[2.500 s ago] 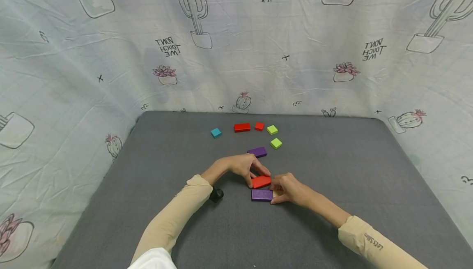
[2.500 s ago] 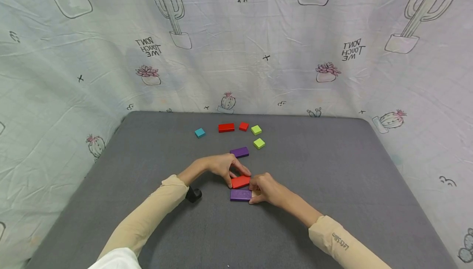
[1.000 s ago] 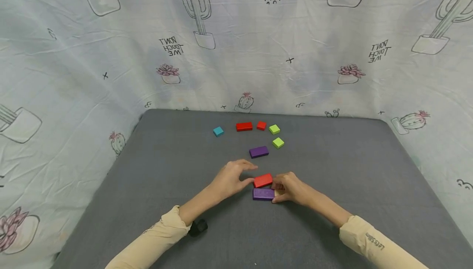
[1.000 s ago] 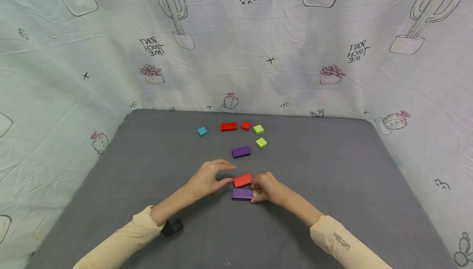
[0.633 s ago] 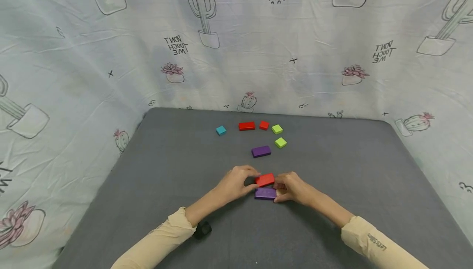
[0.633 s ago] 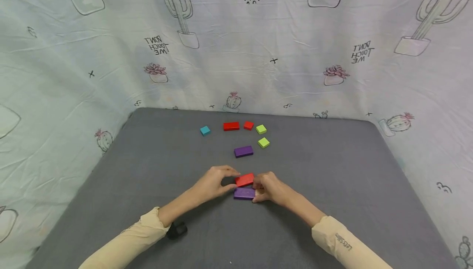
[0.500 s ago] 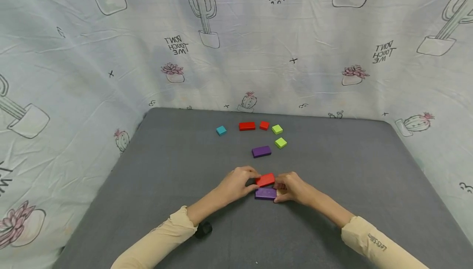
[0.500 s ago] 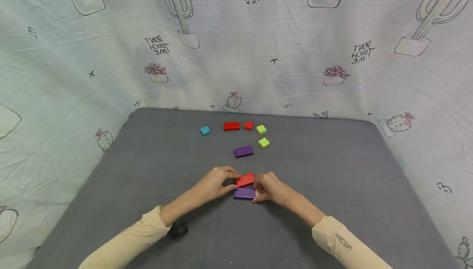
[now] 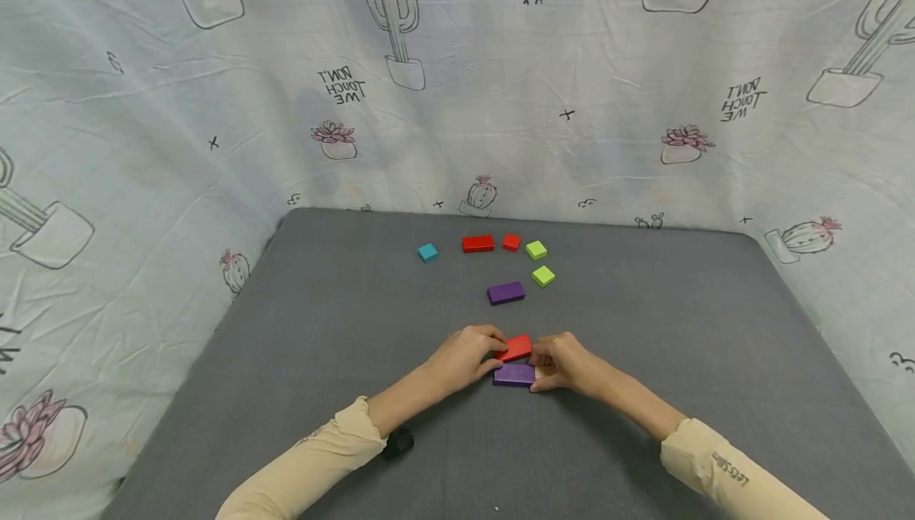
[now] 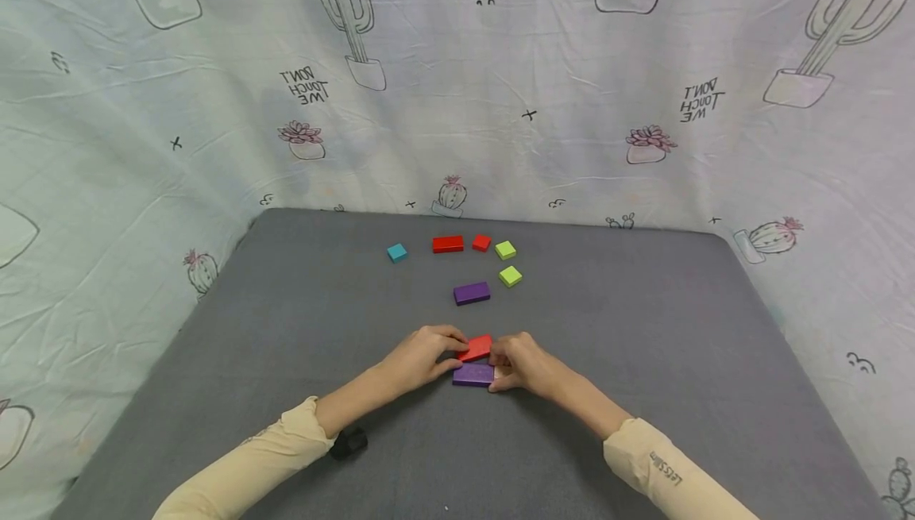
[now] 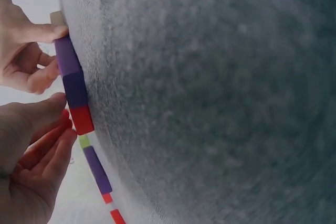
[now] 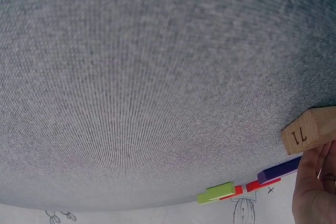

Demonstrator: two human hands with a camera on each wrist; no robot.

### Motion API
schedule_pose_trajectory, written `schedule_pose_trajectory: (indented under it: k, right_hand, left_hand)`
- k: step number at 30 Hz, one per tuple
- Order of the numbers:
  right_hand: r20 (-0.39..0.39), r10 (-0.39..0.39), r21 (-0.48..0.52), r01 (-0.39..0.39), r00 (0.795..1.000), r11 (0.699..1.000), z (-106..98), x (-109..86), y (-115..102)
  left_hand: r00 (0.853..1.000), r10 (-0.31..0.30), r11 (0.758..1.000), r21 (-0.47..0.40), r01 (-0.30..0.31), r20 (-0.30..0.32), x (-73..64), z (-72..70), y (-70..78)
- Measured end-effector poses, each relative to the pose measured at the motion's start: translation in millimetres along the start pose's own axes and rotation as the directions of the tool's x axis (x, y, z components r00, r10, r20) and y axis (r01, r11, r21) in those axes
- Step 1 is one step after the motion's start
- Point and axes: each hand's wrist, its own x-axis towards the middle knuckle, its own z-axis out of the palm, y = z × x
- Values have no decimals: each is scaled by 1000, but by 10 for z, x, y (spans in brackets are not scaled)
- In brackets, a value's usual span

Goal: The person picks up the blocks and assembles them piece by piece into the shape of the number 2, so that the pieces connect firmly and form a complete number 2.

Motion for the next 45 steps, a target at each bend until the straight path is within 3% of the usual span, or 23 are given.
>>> schedule_pose_trajectory:
  k: [8, 14, 21, 27, 34, 45]
  right_hand:
    - [-8, -3, 8, 4, 1000, 1000, 2, 3, -10]
    - [-4, 7, 18, -7, 1000, 1000, -10, 4, -25]
    - [4, 15, 12, -15, 1000, 1000, -24, 12, -35]
    - [-7, 11, 9, -11, 1000, 1000, -22, 13, -29]
    - [11, 22, 35, -23, 1000, 999, -18, 3, -31]
    - [49, -1, -4, 2, 999, 1000, -44, 27, -61]
  left_hand:
    - [999, 46, 998, -39, -46, -1, 4, 2, 26]
    - [998, 42, 998, -55, -45, -48, -27, 56, 16]
    - [996, 35, 999, 7, -35, -81, -75, 56, 63]
    - [997, 27, 1000, 3, -27, -72, -62, 40, 92]
    - [999, -27, 999, -36, 26, -24, -43, 33, 101]
    - [999, -46, 996, -73, 46, -6, 3, -13, 101]
